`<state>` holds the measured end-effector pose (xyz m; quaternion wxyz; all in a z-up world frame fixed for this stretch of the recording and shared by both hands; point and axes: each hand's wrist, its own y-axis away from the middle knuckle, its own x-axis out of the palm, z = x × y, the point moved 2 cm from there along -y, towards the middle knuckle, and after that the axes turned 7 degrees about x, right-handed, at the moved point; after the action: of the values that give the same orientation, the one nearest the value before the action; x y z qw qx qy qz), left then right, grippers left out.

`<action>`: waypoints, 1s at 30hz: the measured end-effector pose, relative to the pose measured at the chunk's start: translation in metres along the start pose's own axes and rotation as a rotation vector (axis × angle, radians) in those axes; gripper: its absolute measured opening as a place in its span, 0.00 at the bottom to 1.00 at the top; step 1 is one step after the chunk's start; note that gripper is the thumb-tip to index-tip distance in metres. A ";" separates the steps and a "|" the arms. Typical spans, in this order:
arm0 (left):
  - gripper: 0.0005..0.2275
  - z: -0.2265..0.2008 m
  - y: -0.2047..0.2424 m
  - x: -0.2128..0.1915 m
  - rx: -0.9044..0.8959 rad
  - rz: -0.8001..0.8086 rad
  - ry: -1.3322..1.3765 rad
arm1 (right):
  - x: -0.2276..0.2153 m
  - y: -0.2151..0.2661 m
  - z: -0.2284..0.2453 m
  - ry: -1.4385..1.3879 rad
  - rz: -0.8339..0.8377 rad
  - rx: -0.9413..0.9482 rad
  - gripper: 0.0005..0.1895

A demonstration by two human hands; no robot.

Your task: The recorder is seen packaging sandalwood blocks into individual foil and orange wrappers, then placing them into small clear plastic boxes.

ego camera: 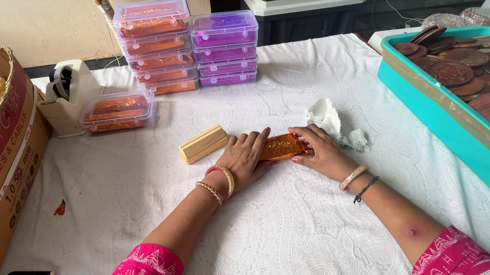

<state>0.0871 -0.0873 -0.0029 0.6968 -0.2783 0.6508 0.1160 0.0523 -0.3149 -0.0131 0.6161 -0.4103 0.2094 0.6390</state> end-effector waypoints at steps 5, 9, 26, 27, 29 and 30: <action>0.35 -0.002 0.001 -0.005 -0.027 0.023 -0.011 | -0.003 0.001 0.004 0.197 -0.061 0.008 0.41; 0.34 -0.005 0.005 -0.013 -0.017 -0.002 -0.076 | -0.003 0.001 -0.003 0.181 -0.072 -0.007 0.41; 0.15 0.081 0.042 -0.061 -0.410 -0.292 -0.049 | -0.017 -0.006 -0.085 0.244 -0.443 0.048 0.16; 0.15 0.075 0.050 -0.074 -0.441 -0.291 -0.060 | -0.016 -0.005 -0.096 0.231 -0.425 0.024 0.16; 0.12 0.063 0.072 -0.102 -0.400 -0.394 -0.092 | -0.009 -0.011 -0.112 0.285 -0.480 -0.041 0.15; 0.12 0.057 0.085 -0.108 -0.449 -0.391 -0.111 | -0.002 -0.027 -0.152 0.261 -0.452 -0.079 0.15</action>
<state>0.0771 0.0349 0.0819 0.6613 -0.5387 0.5040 0.1357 0.1185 -0.4296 -0.0929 0.6942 -0.5496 0.1650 0.4345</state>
